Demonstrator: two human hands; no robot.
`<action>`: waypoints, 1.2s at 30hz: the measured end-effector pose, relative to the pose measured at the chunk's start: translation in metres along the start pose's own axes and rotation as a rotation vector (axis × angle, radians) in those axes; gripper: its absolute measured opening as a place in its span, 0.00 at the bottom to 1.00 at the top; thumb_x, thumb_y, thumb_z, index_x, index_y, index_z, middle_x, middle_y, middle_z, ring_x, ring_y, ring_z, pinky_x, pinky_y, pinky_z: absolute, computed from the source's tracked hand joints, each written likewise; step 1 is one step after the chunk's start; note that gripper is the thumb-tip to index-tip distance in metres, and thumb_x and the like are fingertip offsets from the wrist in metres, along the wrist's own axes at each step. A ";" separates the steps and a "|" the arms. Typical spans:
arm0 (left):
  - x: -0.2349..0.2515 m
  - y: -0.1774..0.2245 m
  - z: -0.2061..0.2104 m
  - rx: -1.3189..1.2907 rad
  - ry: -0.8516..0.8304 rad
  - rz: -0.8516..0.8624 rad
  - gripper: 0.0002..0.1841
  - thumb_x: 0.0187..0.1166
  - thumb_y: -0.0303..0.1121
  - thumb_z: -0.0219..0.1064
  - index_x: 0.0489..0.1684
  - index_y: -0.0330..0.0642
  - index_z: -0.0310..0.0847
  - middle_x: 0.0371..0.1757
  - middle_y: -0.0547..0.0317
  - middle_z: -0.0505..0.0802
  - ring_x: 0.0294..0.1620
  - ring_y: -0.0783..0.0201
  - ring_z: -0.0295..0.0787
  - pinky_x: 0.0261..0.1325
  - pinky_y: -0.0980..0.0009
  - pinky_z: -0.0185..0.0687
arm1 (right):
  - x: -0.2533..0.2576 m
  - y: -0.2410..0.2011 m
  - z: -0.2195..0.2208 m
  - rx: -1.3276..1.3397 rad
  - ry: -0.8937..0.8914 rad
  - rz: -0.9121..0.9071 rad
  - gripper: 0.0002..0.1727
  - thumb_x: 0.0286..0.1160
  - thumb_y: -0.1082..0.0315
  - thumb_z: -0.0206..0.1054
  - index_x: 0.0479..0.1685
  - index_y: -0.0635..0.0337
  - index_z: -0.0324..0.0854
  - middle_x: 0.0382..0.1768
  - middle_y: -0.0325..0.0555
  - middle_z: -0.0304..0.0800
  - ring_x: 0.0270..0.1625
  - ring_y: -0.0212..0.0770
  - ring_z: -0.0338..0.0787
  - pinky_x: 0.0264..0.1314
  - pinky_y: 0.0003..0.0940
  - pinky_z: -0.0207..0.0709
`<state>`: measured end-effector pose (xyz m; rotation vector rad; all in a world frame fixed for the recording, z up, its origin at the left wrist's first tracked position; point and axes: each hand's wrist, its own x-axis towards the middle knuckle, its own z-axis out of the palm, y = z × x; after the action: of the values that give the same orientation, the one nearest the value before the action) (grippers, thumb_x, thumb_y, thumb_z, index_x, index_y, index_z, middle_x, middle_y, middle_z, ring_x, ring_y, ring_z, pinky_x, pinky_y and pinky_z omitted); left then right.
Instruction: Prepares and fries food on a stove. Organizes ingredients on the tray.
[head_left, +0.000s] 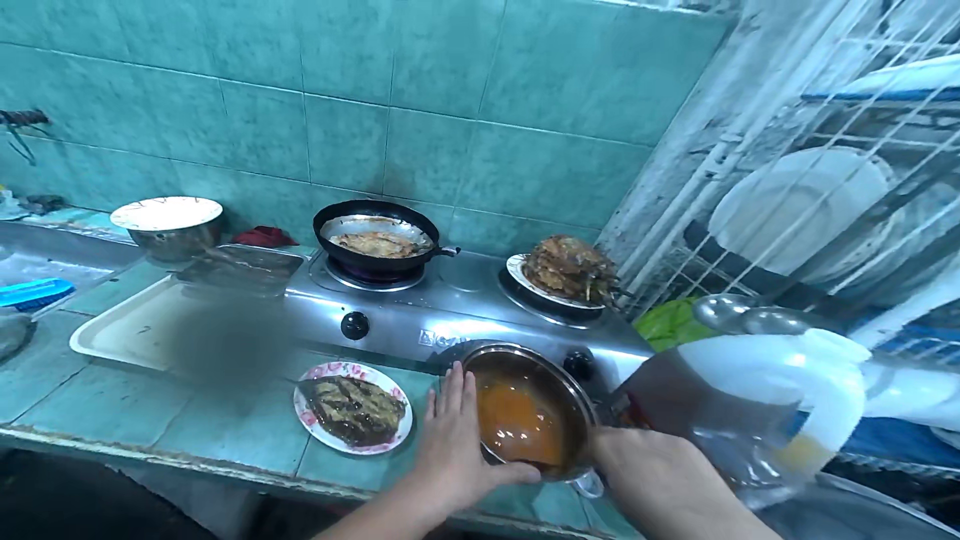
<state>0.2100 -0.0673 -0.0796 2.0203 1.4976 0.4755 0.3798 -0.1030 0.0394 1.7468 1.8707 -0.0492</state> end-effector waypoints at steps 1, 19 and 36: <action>0.000 0.001 -0.001 -0.003 -0.005 -0.002 0.75 0.54 0.83 0.67 0.97 0.36 0.34 0.98 0.44 0.39 0.98 0.51 0.31 0.96 0.45 0.26 | 0.002 0.002 0.001 -0.027 0.007 0.063 0.10 0.78 0.77 0.61 0.49 0.70 0.87 0.51 0.67 0.92 0.56 0.69 0.92 0.51 0.65 0.83; 0.000 0.001 0.000 -0.015 0.003 0.006 0.75 0.54 0.81 0.69 0.97 0.36 0.33 0.98 0.44 0.39 0.98 0.50 0.34 0.95 0.45 0.30 | 0.008 -0.002 -0.005 0.055 -0.077 -0.030 0.16 0.78 0.78 0.61 0.59 0.61 0.89 0.60 0.63 0.91 0.62 0.67 0.90 0.59 0.67 0.81; 0.001 0.000 0.000 -0.018 -0.013 -0.001 0.74 0.56 0.78 0.71 0.97 0.37 0.32 0.98 0.45 0.37 0.98 0.52 0.33 0.96 0.47 0.29 | 0.038 -0.024 0.022 0.202 0.126 -0.017 0.23 0.78 0.80 0.58 0.66 0.53 0.89 0.67 0.56 0.89 0.65 0.62 0.90 0.61 0.60 0.83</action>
<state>0.2105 -0.0665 -0.0792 2.0050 1.4809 0.4733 0.3670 -0.0808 -0.0039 1.9083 2.0312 -0.1421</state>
